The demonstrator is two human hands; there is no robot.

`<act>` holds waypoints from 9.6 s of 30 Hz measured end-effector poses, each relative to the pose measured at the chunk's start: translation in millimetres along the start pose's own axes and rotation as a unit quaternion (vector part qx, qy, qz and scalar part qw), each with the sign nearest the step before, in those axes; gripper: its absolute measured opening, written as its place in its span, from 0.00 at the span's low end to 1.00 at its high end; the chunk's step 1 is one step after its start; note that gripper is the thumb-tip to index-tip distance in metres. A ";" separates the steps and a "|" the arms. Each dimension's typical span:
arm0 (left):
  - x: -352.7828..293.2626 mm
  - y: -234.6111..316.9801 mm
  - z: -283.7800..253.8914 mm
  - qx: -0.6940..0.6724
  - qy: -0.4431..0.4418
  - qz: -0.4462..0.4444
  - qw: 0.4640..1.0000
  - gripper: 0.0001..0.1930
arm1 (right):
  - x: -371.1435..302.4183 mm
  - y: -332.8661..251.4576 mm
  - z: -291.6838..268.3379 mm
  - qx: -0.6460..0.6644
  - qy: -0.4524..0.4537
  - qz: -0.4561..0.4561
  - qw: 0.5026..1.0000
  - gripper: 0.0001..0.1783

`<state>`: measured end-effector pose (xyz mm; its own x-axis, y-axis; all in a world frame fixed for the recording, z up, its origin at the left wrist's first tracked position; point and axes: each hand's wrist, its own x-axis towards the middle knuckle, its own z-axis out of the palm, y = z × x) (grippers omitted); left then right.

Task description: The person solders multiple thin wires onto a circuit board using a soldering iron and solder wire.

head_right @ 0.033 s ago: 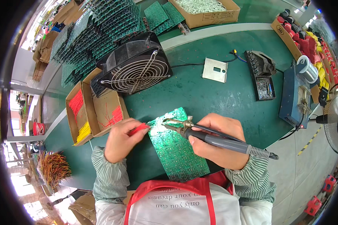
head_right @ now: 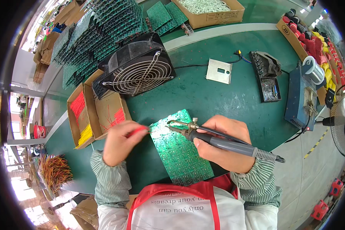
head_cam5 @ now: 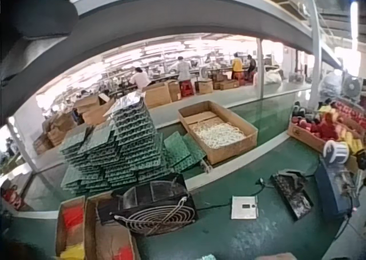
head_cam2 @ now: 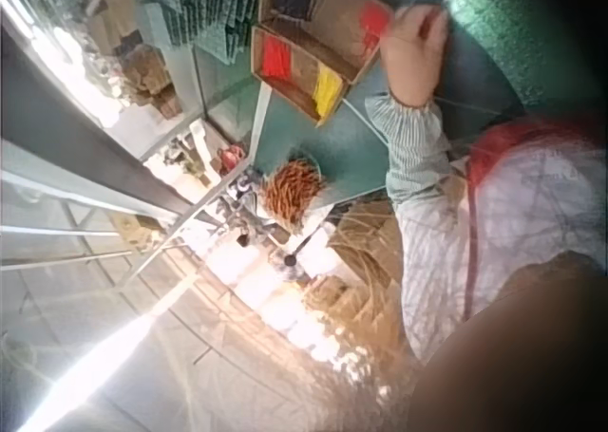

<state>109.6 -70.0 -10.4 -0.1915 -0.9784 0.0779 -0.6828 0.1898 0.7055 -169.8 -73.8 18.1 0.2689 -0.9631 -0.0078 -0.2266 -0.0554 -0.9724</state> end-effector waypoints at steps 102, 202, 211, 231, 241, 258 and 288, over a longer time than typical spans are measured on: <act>26.8 31.5 45.2 0.027 -0.019 0.030 0.999 0.06 | -9.1 18.2 -21.7 0.024 0.047 0.019 0.998 0.09; -27.4 21.5 22.1 -0.023 -0.051 -0.063 0.996 0.05 | -21.6 10.8 3.2 -0.001 -0.012 -0.041 0.999 0.08; -27.6 49.2 1.2 0.133 0.115 -0.022 0.984 0.03 | -30.6 14.3 -8.5 -0.028 0.001 -0.041 0.999 0.09; -16.5 35.0 45.0 -0.003 -0.024 -0.032 0.999 0.06 | -27.2 15.6 -9.6 -0.021 0.001 -0.028 0.999 0.09; -15.4 44.9 2.1 0.246 0.203 -0.070 0.945 0.04 | -35.2 16.1 -21.1 -0.033 0.017 -0.024 0.999 0.10; -1.1 48.5 60.6 0.004 -0.029 0.009 1.000 0.05 | -33.8 20.7 -25.4 -0.024 0.033 0.000 0.999 0.10; 12.1 57.0 76.8 0.017 -0.016 0.043 0.999 0.06 | -40.3 26.1 -40.0 -0.018 0.077 0.028 0.996 0.09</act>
<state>14.2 -64.7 -23.3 -0.2720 -0.9555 0.1143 -0.6871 0.2760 0.6721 -224.0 -46.9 2.3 0.1082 -0.9938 -0.0238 -0.2709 -0.0064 -0.9626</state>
